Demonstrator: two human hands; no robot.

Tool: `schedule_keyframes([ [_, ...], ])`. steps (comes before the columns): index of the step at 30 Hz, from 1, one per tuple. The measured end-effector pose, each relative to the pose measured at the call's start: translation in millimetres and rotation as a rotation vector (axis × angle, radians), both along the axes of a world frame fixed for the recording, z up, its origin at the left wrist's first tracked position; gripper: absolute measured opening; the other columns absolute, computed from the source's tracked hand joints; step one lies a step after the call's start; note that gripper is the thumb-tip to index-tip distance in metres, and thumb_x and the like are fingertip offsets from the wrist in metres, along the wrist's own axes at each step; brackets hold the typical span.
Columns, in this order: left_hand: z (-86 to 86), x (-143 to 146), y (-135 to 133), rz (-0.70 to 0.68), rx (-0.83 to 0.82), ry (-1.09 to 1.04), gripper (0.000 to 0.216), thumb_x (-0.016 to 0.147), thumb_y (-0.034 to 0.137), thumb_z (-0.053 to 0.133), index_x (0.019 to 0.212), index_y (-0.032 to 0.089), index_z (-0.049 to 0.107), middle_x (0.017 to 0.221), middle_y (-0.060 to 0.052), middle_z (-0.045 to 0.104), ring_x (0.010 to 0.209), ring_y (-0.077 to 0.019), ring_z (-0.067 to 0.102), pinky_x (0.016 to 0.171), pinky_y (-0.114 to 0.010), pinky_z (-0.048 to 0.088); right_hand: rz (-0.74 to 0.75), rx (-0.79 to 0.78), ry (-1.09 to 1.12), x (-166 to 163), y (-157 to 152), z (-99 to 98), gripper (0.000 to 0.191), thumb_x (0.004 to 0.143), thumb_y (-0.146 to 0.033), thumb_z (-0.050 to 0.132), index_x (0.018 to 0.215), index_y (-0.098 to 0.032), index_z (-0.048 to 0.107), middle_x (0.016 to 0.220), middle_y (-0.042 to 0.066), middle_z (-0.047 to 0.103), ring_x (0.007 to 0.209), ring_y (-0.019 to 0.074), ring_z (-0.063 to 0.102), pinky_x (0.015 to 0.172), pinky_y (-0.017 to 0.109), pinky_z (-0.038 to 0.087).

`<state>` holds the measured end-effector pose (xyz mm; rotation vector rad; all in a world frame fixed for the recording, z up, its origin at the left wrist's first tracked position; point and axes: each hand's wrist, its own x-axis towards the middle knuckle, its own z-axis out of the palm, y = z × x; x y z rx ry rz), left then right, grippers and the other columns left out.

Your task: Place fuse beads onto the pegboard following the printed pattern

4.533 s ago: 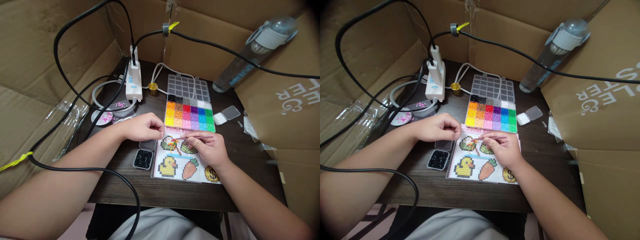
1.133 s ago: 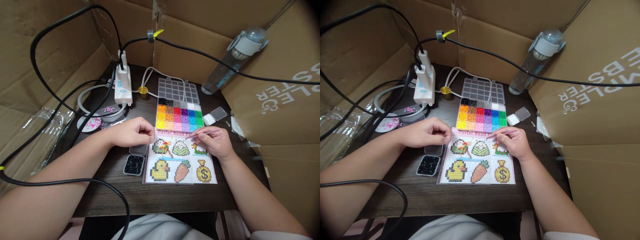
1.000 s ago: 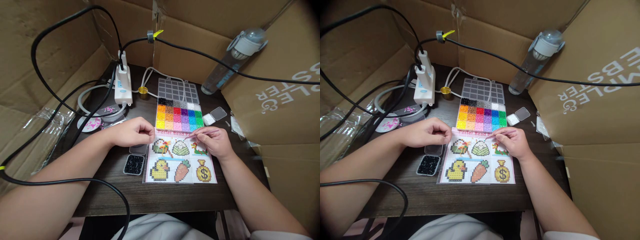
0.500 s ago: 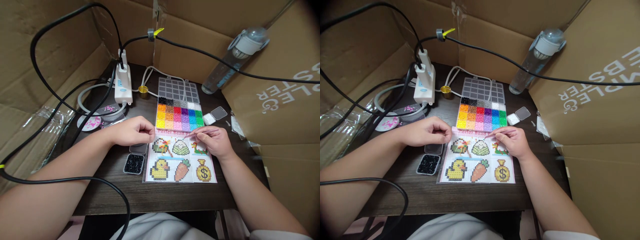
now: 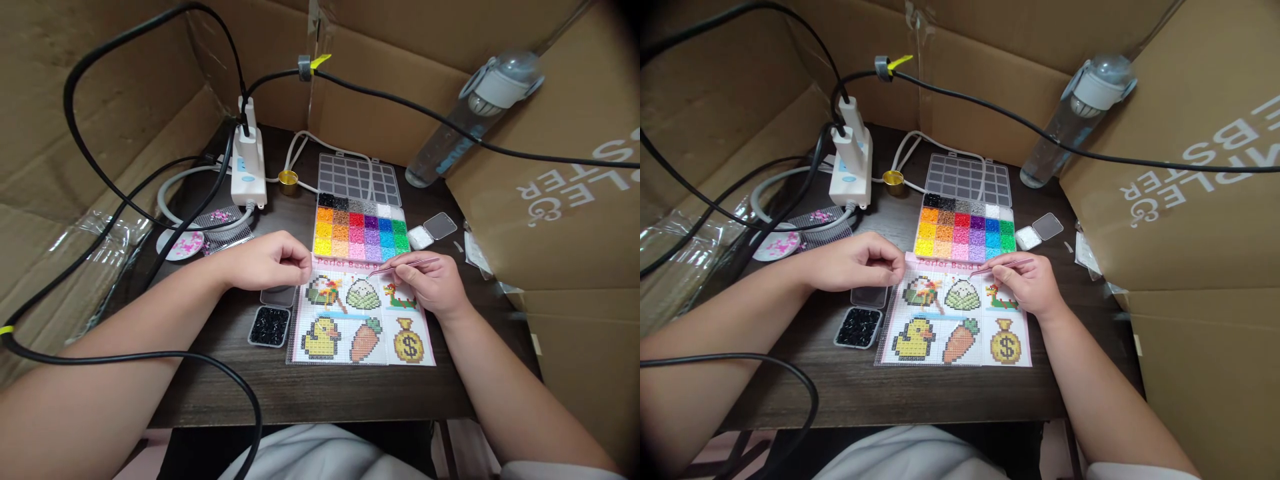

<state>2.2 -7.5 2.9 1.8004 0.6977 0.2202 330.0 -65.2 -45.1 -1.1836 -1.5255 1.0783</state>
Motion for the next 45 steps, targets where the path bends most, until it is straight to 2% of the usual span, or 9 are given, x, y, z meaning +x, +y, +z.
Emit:
schedule_keyframes([
  [9,-0.2,0,0,0.02,-0.026,0.012,0.021,0.078,0.032,0.068,0.067,0.015,0.064,0.058,0.003,0.049,0.053,-0.0091,0.04,0.05,-0.021,0.033,-0.016,0.012,-0.032,-5,-1,7.3,0.013,0.087,-0.034,0.08,0.087,-0.022,0.084,0.085,0.006,0.083,0.063,0.0145,0.074,0.057,0.025,0.06],
  [16,-1.5,-1,0,0.018,-0.023,0.021,0.022,0.078,0.033,0.068,0.067,0.014,0.064,0.059,0.002,0.05,0.053,-0.0093,0.042,0.051,-0.021,0.033,-0.025,-0.02,-0.023,-6,-2,7.4,0.018,0.085,-0.038,0.081,0.086,-0.02,0.084,0.085,0.008,0.083,0.066,0.0179,0.076,0.058,0.028,0.062],
  [21,-1.3,-1,0,0.005,-0.008,0.016,0.023,0.078,0.034,0.067,0.066,0.015,0.062,0.058,0.003,0.048,0.053,-0.0093,0.04,0.051,-0.022,0.032,-0.037,-0.038,-0.002,-2,-1,2.1,0.018,0.084,-0.038,0.082,0.087,-0.02,0.084,0.082,0.007,0.082,0.054,0.014,0.067,0.052,0.028,0.058],
  [25,-1.7,0,-1,0.015,-0.012,0.016,0.022,0.078,0.033,0.067,0.066,0.015,0.063,0.058,0.002,0.049,0.054,-0.0096,0.04,0.051,-0.022,0.032,-0.062,-0.024,0.096,-2,-2,1.7,0.014,0.082,-0.037,0.084,0.087,-0.023,0.084,0.079,0.005,0.08,0.053,0.0118,0.062,0.051,0.026,0.053],
  [28,-3.1,0,-1,0.012,-0.007,0.021,0.021,0.077,0.033,0.066,0.068,0.014,0.064,0.06,0.002,0.051,0.055,-0.0101,0.042,0.052,-0.022,0.033,-0.076,-0.018,0.156,-18,-5,9.6,0.013,0.082,-0.037,0.085,0.088,-0.026,0.084,0.064,0.001,0.074,0.052,0.0124,0.061,0.05,0.025,0.052],
  [32,-3.8,1,-1,0.015,0.003,0.03,0.019,0.077,0.032,0.065,0.068,0.014,0.064,0.06,0.001,0.051,0.056,-0.0104,0.043,0.053,-0.022,0.033,-0.033,0.005,0.114,-56,-10,24.9,0.011,0.084,-0.035,0.082,0.083,-0.025,0.084,0.076,0.005,0.08,0.052,0.0135,0.062,0.048,0.027,0.053],
  [35,-2.9,2,-1,0.017,0.006,0.032,0.02,0.077,0.032,0.065,0.067,0.014,0.064,0.06,0.002,0.05,0.055,-0.0099,0.042,0.051,-0.022,0.032,-0.042,0.018,0.046,-77,-14,29.8,0.006,0.081,-0.029,0.081,0.081,-0.024,0.084,0.073,0.004,0.08,0.051,0.0138,0.064,0.048,0.026,0.054],
  [45,-3.4,2,-1,0.019,0.009,0.029,0.02,0.077,0.031,0.064,0.067,0.014,0.064,0.06,0.002,0.05,0.055,-0.0098,0.042,0.051,-0.021,0.033,-0.03,0.026,-0.036,-77,-16,22.9,0.008,0.081,-0.027,0.078,0.08,-0.021,0.083,0.076,0.006,0.081,0.061,0.0169,0.073,0.055,0.026,0.06],
])
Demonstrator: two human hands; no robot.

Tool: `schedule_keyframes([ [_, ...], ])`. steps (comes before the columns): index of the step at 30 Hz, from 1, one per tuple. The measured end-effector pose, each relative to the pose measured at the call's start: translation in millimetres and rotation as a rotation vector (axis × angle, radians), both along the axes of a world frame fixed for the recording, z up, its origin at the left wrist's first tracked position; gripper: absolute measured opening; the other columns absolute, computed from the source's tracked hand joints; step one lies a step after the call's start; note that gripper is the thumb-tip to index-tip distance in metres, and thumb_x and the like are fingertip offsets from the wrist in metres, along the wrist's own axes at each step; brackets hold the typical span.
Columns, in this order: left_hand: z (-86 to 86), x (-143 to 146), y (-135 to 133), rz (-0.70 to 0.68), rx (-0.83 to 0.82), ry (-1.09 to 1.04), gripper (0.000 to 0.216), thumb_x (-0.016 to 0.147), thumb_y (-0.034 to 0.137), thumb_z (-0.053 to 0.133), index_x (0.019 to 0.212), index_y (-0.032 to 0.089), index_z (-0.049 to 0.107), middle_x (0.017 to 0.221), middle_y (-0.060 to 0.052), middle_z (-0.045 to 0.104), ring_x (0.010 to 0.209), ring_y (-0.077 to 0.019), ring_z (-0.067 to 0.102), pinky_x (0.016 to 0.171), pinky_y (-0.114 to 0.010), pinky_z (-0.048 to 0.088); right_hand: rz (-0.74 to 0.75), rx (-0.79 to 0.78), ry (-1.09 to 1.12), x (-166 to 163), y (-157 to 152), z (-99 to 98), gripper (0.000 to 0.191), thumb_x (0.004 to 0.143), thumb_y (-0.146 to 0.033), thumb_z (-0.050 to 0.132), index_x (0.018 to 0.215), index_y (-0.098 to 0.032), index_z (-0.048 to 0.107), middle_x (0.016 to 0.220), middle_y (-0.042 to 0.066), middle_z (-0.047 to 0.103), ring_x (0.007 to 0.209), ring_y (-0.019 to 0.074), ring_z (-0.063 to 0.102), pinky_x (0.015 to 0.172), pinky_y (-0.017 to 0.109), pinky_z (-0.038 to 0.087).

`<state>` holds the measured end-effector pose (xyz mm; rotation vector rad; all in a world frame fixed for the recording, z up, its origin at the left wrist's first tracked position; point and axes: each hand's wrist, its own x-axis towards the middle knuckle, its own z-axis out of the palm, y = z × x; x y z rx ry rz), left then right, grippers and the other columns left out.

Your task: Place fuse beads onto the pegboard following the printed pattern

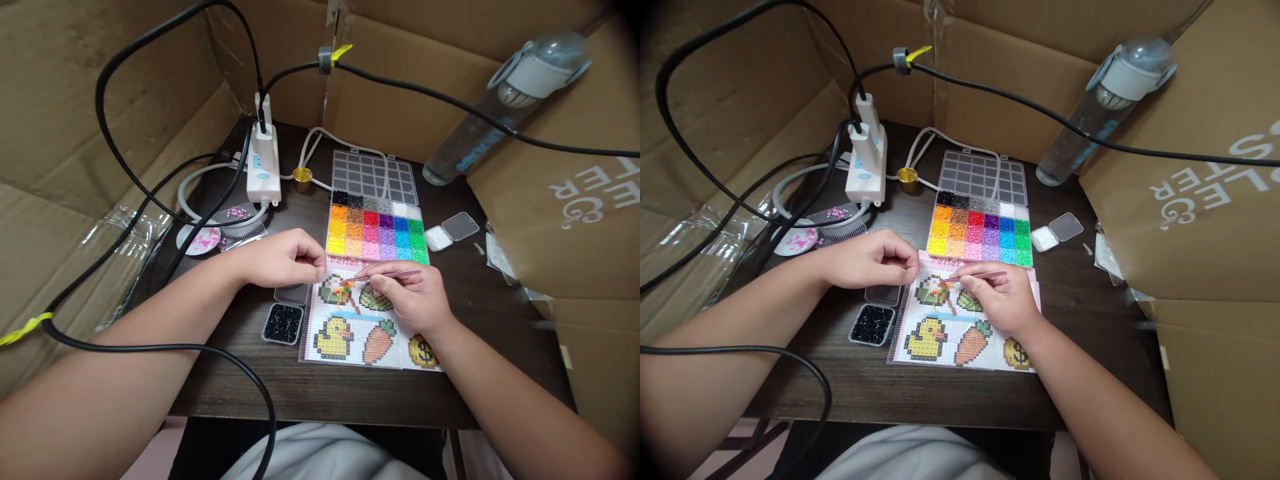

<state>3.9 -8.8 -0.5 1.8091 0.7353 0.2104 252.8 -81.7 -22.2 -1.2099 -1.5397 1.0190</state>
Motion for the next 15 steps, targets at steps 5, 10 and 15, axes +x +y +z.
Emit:
schedule_keyframes([
  [5,0.9,-0.3,-0.2,0.001,-0.001,0.005,0.02,0.077,0.032,0.064,0.068,0.014,0.063,0.06,0.002,0.05,0.055,-0.0098,0.041,0.051,-0.021,0.032,0.002,-0.001,-0.015,0.5,0.0,-0.6,0.009,0.081,-0.028,0.078,0.081,-0.021,0.083,0.073,0.005,0.08,0.057,0.0159,0.07,0.05,0.026,0.057],
  [10,1.0,-0.2,-0.5,0.005,-0.007,0.004,0.019,0.076,0.031,0.064,0.067,0.014,0.063,0.059,0.002,0.049,0.055,-0.0095,0.041,0.05,-0.021,0.031,0.006,0.013,-0.015,0.8,0.2,-1.4,0.008,0.081,-0.026,0.077,0.079,-0.022,0.083,0.078,0.006,0.082,0.064,0.0178,0.074,0.055,0.027,0.06],
  [15,0.0,-1.1,-0.3,0.004,-0.004,0.004,0.019,0.077,0.031,0.064,0.067,0.014,0.063,0.059,0.002,0.049,0.054,-0.0093,0.041,0.05,-0.021,0.031,0.013,0.027,-0.007,0.0,0.6,-0.9,0.007,0.081,-0.022,0.076,0.079,-0.022,0.083,0.079,0.005,0.082,0.066,0.018,0.075,0.056,0.026,0.06],
])
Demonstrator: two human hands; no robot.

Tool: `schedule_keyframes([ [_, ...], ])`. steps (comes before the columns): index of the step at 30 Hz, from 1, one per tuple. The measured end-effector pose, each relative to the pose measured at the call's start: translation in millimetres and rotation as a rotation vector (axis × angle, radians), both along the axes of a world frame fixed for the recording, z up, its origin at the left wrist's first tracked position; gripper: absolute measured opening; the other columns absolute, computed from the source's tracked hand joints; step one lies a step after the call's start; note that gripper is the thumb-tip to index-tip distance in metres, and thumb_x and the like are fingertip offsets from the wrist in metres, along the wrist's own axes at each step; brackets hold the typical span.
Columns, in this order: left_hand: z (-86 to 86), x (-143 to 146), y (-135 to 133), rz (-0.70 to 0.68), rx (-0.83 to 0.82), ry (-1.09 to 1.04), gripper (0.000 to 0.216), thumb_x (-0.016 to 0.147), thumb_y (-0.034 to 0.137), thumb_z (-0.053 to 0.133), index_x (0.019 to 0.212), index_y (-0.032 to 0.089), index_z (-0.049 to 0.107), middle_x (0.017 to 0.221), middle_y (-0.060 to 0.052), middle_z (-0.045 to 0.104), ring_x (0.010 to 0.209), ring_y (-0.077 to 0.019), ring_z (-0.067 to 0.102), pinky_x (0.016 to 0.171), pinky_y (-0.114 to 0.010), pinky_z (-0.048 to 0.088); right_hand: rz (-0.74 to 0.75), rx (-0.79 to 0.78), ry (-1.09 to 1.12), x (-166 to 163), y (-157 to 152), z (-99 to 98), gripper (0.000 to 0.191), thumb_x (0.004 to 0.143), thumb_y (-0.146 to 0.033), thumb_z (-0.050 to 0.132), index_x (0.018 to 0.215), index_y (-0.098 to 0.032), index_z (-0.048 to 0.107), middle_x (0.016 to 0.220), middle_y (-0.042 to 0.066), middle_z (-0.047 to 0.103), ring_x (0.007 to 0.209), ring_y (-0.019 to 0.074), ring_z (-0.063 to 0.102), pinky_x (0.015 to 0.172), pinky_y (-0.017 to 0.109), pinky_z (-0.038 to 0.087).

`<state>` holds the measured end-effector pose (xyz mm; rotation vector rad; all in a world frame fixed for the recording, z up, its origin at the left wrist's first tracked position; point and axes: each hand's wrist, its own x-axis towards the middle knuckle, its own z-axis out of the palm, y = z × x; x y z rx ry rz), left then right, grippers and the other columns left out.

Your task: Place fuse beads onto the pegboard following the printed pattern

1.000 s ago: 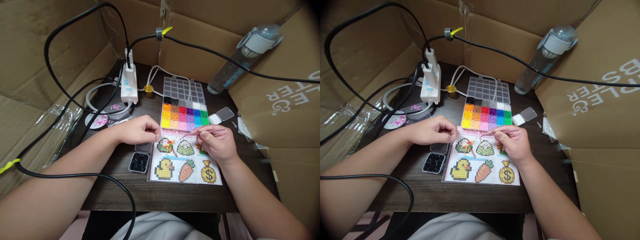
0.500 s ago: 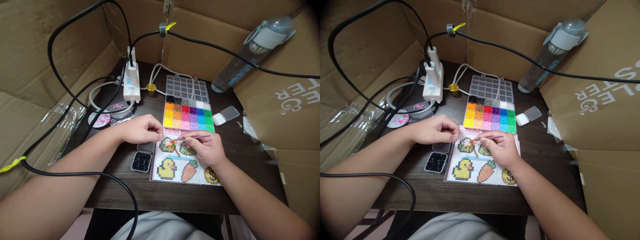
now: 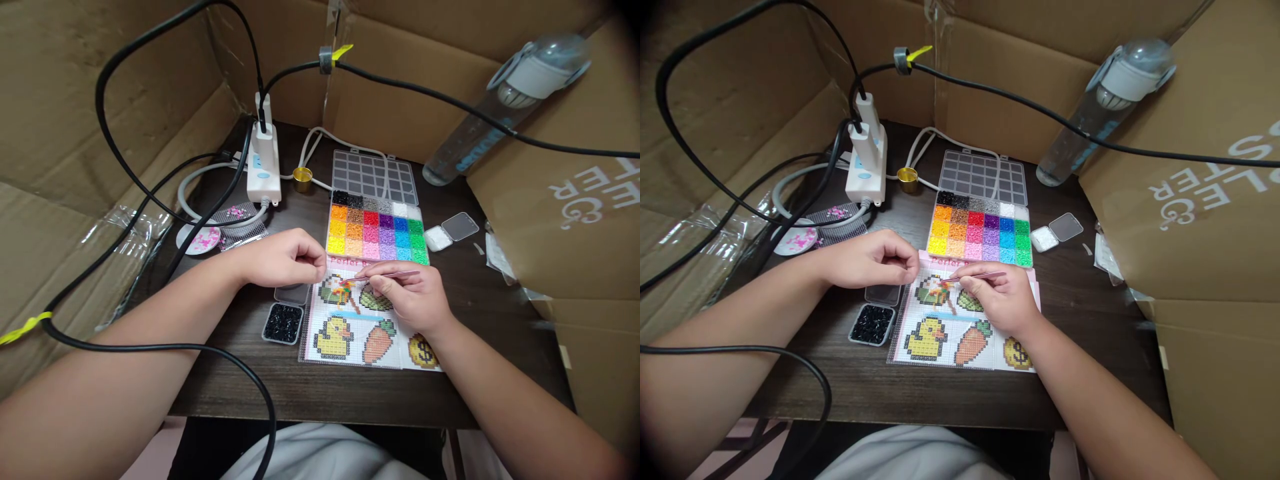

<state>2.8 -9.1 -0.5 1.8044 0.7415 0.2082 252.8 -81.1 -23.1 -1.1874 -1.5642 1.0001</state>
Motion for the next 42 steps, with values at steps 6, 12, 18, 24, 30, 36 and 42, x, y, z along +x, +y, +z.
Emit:
schedule_keyframes([
  [6,-1.1,0,0,0.001,0.007,-0.009,0.019,0.077,0.03,0.064,0.067,0.014,0.064,0.06,0.002,0.051,0.055,-0.01,0.043,0.052,-0.022,0.033,0.021,0.024,0.01,-1,1,1.9,0.011,0.081,-0.017,0.074,0.079,-0.023,0.083,0.079,0.004,0.082,0.07,0.0181,0.077,0.062,0.027,0.063],
  [12,-0.1,0,0,0.007,0.0,-0.009,0.019,0.076,0.031,0.065,0.068,0.014,0.065,0.06,0.002,0.051,0.055,-0.0101,0.043,0.052,-0.022,0.033,0.026,0.018,0.01,-1,1,2.5,0.011,0.081,-0.017,0.074,0.08,-0.023,0.083,0.079,0.004,0.082,0.069,0.0175,0.076,0.059,0.025,0.061],
  [18,-0.2,0,0,-0.003,0.001,-0.002,0.021,0.077,0.033,0.063,0.068,0.014,0.064,0.061,0.001,0.051,0.056,-0.0105,0.043,0.053,-0.022,0.033,0.016,-0.058,0.11,4,0,-3.3,0.006,0.083,-0.021,0.078,0.083,-0.024,0.084,0.078,0.004,0.081,0.056,0.0125,0.067,0.052,0.024,0.055],
  [24,-2.3,-2,2,-0.012,-0.004,-0.006,0.022,0.079,0.033,0.064,0.069,0.014,0.063,0.061,0.001,0.051,0.057,-0.0105,0.043,0.053,-0.023,0.034,-0.047,-0.147,0.491,24,12,-5.2,0.015,0.079,-0.037,0.086,0.084,-0.025,0.081,0.076,0.003,0.077,0.051,0.0105,0.055,0.047,0.026,0.047],
  [30,0.6,-3,2,-0.013,-0.033,-0.018,0.024,0.08,0.034,0.067,0.068,0.014,0.062,0.061,0.002,0.05,0.056,-0.0096,0.042,0.052,-0.021,0.034,-0.149,-0.254,0.66,53,27,3.8,0.017,0.074,-0.04,0.084,0.081,-0.027,0.075,0.075,0.001,0.073,0.051,0.0111,0.046,0.045,0.026,0.039],
  [36,1.4,-3,3,-0.015,-0.012,-0.023,0.024,0.082,0.033,0.068,0.069,0.014,0.063,0.062,0.001,0.053,0.057,-0.0099,0.044,0.053,-0.021,0.036,-0.185,-0.252,0.61,66,32,5.4,0.02,0.08,-0.047,0.075,0.081,-0.028,0.07,0.076,0.002,0.068,0.05,0.0127,0.04,0.045,0.028,0.035],
  [42,2.0,-3,3,-0.034,0.007,-0.03,0.022,0.083,0.032,0.067,0.069,0.014,0.064,0.063,0.001,0.053,0.059,-0.0097,0.044,0.054,-0.02,0.037,-0.207,-0.296,0.667,63,33,2.7,0.019,0.078,-0.045,0.078,0.084,-0.028,0.071,0.066,-0.001,0.06,0.047,0.0113,0.04,0.043,0.026,0.033],
])
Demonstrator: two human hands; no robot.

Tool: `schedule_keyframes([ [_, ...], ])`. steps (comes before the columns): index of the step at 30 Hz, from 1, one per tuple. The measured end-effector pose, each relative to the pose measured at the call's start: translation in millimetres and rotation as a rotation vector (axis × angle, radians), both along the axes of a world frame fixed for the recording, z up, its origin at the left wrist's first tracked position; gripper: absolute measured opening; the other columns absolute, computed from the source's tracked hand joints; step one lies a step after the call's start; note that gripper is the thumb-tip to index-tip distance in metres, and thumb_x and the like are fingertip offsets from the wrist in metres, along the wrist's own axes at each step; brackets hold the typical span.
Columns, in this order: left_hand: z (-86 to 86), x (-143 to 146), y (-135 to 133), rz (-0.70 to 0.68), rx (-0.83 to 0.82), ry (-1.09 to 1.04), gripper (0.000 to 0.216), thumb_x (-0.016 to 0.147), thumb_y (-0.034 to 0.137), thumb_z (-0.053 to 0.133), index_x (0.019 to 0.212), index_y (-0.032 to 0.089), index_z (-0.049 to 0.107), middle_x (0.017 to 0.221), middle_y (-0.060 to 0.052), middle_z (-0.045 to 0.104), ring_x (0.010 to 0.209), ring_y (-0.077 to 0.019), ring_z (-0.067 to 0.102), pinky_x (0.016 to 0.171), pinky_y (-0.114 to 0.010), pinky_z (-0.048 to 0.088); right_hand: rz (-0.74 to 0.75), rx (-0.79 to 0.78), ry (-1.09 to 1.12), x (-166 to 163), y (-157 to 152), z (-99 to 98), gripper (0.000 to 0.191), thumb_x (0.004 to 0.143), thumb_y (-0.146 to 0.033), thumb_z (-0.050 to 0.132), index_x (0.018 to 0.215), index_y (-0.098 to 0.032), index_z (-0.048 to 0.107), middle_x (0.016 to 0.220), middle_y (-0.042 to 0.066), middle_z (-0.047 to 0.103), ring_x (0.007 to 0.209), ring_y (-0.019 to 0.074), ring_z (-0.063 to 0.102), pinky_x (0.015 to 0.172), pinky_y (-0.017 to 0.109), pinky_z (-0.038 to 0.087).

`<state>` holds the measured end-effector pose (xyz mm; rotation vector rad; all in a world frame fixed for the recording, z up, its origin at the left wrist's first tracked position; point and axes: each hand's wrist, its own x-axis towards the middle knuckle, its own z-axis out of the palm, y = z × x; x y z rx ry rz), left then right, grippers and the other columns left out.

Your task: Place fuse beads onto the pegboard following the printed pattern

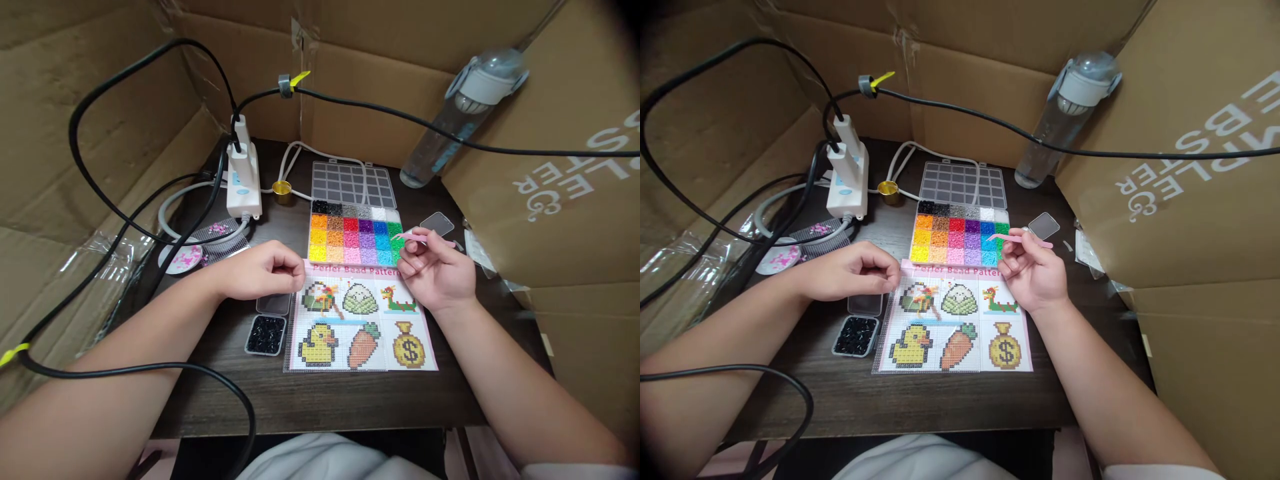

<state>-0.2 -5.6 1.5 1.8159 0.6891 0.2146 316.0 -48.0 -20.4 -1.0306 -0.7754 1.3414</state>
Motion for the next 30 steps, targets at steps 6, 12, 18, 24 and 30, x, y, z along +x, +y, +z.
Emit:
schedule_keyframes([
  [6,-1.3,0,-1,0.014,-0.018,0.008,0.023,0.082,0.033,0.067,0.069,0.014,0.063,0.063,0.001,0.053,0.058,-0.0098,0.044,0.054,-0.021,0.037,0.033,0.077,-0.02,5,1,-4.8,0.018,0.083,-0.044,0.077,0.09,-0.028,0.071,0.07,-0.003,0.062,0.045,0.0086,0.041,0.043,0.025,0.035],
  [12,-2.5,-1,-1,0.02,-0.048,0.012,0.023,0.082,0.034,0.068,0.07,0.014,0.063,0.061,0.001,0.053,0.056,-0.0099,0.044,0.053,-0.021,0.037,-0.007,0.058,-0.061,3,0,-4.7,0.019,0.078,-0.041,0.079,0.089,-0.028,0.07,0.071,-0.002,0.062,0.045,0.0087,0.037,0.042,0.025,0.035],
  [18,-1.9,-1,-1,0.023,-0.037,0.004,0.024,0.081,0.034,0.067,0.069,0.014,0.063,0.061,0.002,0.053,0.056,-0.0097,0.045,0.053,-0.021,0.037,0.02,0.071,-0.113,-4,-2,-5.6,0.018,0.081,-0.039,0.078,0.09,-0.025,0.071,0.072,-0.001,0.064,0.045,0.0087,0.043,0.042,0.026,0.042],
  [24,-2.4,-2,-2,0.019,-0.033,-0.008,0.023,0.08,0.034,0.067,0.069,0.014,0.063,0.063,0.002,0.053,0.059,-0.0099,0.044,0.054,-0.021,0.036,-0.077,0.146,-0.219,-19,-9,-6.4,0.023,0.082,-0.038,0.081,0.091,-0.02,0.071,0.068,0.0,0.068,0.046,0.0106,0.054,0.046,0.028,0.051],
  [30,-2.7,-1,-3,0.028,-0.02,-0.005,0.022,0.08,0.033,0.067,0.069,0.014,0.063,0.064,0.002,0.053,0.059,-0.0098,0.043,0.054,-0.021,0.035,-0.006,0.206,-0.473,-35,-29,2.5,0.015,0.085,-0.035,0.078,0.088,-0.02,0.079,0.068,0.004,0.073,0.056,0.0154,0.065,0.051,0.029,0.057],
])
